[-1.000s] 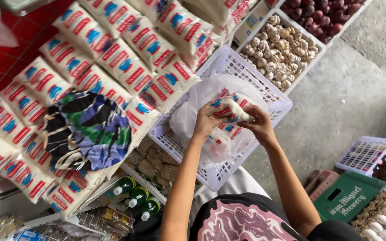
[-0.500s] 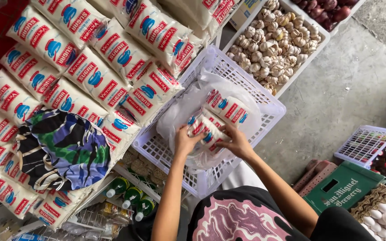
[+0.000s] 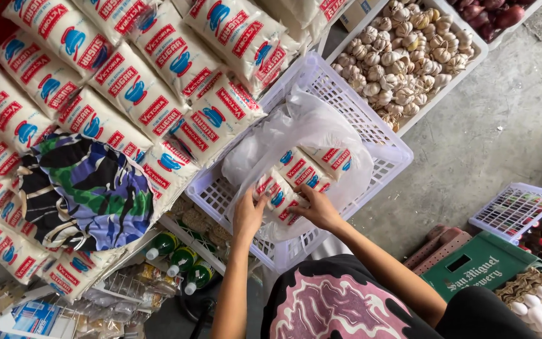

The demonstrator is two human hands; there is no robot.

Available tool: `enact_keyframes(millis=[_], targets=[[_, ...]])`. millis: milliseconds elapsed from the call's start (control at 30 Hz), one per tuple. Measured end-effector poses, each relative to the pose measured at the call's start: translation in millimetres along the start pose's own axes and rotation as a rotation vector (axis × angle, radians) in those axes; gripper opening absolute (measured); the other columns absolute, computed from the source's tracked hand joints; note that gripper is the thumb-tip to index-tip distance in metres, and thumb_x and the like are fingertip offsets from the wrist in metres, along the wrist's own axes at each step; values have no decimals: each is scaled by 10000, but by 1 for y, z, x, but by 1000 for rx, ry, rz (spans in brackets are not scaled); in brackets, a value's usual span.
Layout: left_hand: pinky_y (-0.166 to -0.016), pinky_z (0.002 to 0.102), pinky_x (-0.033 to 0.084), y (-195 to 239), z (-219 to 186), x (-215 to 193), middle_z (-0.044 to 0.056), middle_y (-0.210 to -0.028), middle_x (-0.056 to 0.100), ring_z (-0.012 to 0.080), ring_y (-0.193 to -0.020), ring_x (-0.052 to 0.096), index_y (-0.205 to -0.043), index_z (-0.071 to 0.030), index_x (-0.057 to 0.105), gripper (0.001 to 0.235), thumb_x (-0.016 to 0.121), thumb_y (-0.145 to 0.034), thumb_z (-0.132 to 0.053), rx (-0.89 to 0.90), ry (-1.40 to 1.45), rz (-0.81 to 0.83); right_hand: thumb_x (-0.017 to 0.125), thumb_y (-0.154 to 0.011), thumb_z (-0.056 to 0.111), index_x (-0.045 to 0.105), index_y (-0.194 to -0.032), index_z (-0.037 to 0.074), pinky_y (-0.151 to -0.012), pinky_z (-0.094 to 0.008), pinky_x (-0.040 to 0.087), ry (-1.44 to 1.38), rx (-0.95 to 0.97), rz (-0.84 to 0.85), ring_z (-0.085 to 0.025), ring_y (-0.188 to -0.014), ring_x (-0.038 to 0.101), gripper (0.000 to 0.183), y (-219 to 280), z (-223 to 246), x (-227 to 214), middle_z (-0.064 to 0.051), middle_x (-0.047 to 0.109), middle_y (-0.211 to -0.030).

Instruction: The person repeatedly picks up small packets of sugar from a shelf, wipes them with a patterned cloth, and places them into a white plastic basket. The person then ties the basket closed with a plastic bag.

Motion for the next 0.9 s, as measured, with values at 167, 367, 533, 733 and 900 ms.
enact_keyframes(millis=[167,367,533,733,900], targets=[[-846,470,573,12,-30,-19,237,-1017,764,394,-911,764,-1428,-38,455,650,650,-905,-369,-309,22,161,824,-791,231,539,-1242,61,-740,-385,611,-45,177,71,-223,-900,738,560,7,38,-6,-135,715,-1053],[-863,518,554,28,-25,-17,267,-1069,713,438,-1007,697,-1299,-7,498,669,746,-905,-487,-324,-377,238,851,-745,208,562,-1259,46,-808,-412,570,72,23,63,-290,-971,703,611,4,14,-1,-151,693,-1088],[-853,518,558,34,-40,-10,261,-1121,696,441,-1009,699,-1390,-10,376,892,818,-785,-493,-249,-391,208,864,-743,200,594,-1272,32,-870,-419,541,142,-106,58,-321,-1041,691,617,5,8,-2,-166,691,-1121],[-870,510,550,35,-6,18,270,-1169,678,434,-1026,694,-1465,21,306,1014,844,-777,-494,-280,-282,136,875,-727,210,621,-1315,53,-889,-423,540,223,-161,19,-344,-1065,671,659,5,-3,-3,-175,655,-1172],[-831,392,584,20,31,46,200,-1116,707,270,-957,731,-1410,64,422,753,819,-857,-257,-151,382,-230,874,-716,235,540,-1393,78,-893,-454,526,342,-167,-105,-379,-1078,629,771,21,31,-1,-181,619,-1171]])
Point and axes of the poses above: each hand's wrist, its own y-axis away from the middle knuckle, its own x-axis out of the palm, z = x × y, the point moved 2 cm from there along -y, towards the middle knuckle
